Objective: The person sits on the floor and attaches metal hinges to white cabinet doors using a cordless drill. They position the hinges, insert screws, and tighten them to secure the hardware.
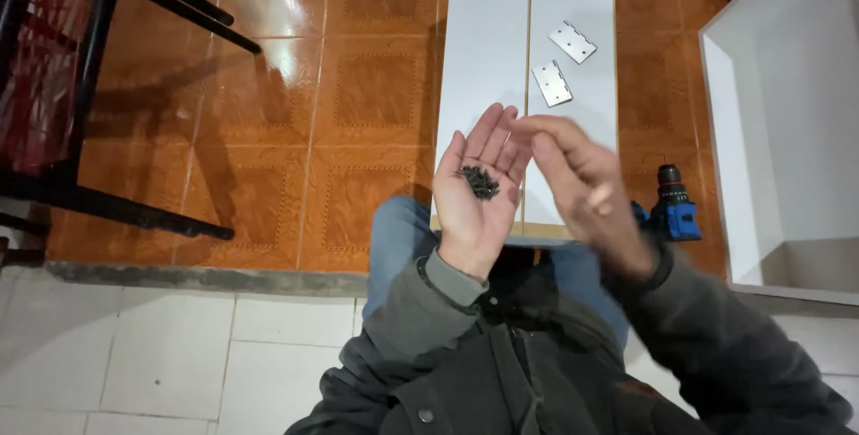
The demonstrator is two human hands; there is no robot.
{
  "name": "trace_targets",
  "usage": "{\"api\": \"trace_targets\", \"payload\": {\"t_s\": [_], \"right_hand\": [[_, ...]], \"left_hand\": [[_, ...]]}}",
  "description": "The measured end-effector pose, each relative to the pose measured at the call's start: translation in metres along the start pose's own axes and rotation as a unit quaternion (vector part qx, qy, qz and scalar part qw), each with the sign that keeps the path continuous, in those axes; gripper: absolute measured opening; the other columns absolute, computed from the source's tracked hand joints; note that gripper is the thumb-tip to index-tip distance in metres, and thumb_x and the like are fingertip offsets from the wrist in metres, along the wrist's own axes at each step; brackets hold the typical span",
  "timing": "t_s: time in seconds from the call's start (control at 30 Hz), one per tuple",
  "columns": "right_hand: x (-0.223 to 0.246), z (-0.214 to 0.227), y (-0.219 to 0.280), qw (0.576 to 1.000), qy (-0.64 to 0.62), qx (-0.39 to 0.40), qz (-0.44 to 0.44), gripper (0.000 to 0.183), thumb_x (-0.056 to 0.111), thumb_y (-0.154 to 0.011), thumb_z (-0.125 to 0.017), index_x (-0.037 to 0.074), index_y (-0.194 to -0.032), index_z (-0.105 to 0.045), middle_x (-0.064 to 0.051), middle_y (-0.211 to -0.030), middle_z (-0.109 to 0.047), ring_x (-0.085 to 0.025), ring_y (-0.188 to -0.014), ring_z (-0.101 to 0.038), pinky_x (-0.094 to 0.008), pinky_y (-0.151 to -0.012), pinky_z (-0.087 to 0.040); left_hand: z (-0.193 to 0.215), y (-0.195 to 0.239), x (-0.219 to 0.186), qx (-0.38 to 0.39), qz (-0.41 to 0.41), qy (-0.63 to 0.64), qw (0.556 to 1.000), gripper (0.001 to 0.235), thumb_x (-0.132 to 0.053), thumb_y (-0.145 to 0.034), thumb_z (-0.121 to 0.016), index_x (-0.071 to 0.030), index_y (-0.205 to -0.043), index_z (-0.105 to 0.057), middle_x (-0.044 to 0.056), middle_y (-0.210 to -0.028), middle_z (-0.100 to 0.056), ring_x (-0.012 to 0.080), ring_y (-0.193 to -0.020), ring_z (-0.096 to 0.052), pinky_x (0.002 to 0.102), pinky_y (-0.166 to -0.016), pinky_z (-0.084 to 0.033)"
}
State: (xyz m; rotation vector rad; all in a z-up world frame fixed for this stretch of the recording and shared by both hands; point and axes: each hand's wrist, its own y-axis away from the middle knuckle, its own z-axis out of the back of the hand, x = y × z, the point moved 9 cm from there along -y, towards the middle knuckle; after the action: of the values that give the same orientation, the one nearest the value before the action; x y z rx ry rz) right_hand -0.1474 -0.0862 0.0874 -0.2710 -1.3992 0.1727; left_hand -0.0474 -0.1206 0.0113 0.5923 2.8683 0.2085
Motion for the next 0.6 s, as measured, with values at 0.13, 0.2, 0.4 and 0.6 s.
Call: {"api": "trace_targets", "payload": {"t_s": [0.13, 0.2, 0.4, 0.6], "right_hand": [[-0.012, -0.026, 0.016, 0.945, -0.296, -0.089, -0.110, 0.052, 0.024, -0.111, -0.037, -0.009, -0.152, -0.036, -0.022, -0.159, -0.041, -0.028, -0.152, -0.037, -0.038, -0.127, -0.029], [-0.018, -0.033, 0.020, 0.923, -0.334, -0.129, -0.138, 0.057, 0.028, -0.111, -0.033, -0.008, -0.155, -0.029, -0.021, -0.164, -0.034, -0.028, -0.156, -0.030, -0.039, -0.129, -0.025], [-0.049, -0.051, 0.024, 0.861, -0.423, -0.189, -0.210, 0.055, 0.029, -0.110, -0.030, -0.008, -0.150, -0.039, -0.016, -0.151, -0.048, -0.025, -0.141, -0.044, -0.038, -0.120, -0.036], [-0.067, -0.062, 0.020, 0.811, -0.509, -0.163, -0.240, 0.054, 0.028, -0.110, -0.028, -0.008, -0.146, -0.046, -0.012, -0.138, -0.058, -0.022, -0.127, -0.055, -0.037, -0.113, -0.041]], "left_hand": [[-0.002, 0.003, -0.002, 0.011, -0.059, -0.018, 0.998, 0.058, -0.034, -0.110, -0.030, 0.006, -0.151, -0.041, 0.020, -0.156, -0.044, 0.0286, -0.150, -0.036, 0.040, -0.126, -0.027], [-0.003, 0.003, -0.003, 0.002, -0.093, -0.058, 0.994, 0.060, -0.035, -0.110, -0.029, 0.006, -0.152, -0.039, 0.019, -0.157, -0.043, 0.0287, -0.152, -0.035, 0.039, -0.127, -0.025], [-0.017, 0.014, -0.010, 0.024, -0.108, -0.356, 0.928, 0.059, -0.037, -0.114, -0.032, 0.004, -0.153, -0.049, 0.008, -0.122, -0.064, 0.0149, -0.107, -0.056, 0.031, -0.100, -0.046], [-0.029, 0.016, -0.017, -0.001, -0.101, -0.409, 0.907, 0.058, -0.037, -0.112, -0.031, 0.002, -0.150, -0.051, -0.004, -0.083, -0.052, 0.0060, -0.078, -0.049, 0.021, -0.075, -0.044]]}}
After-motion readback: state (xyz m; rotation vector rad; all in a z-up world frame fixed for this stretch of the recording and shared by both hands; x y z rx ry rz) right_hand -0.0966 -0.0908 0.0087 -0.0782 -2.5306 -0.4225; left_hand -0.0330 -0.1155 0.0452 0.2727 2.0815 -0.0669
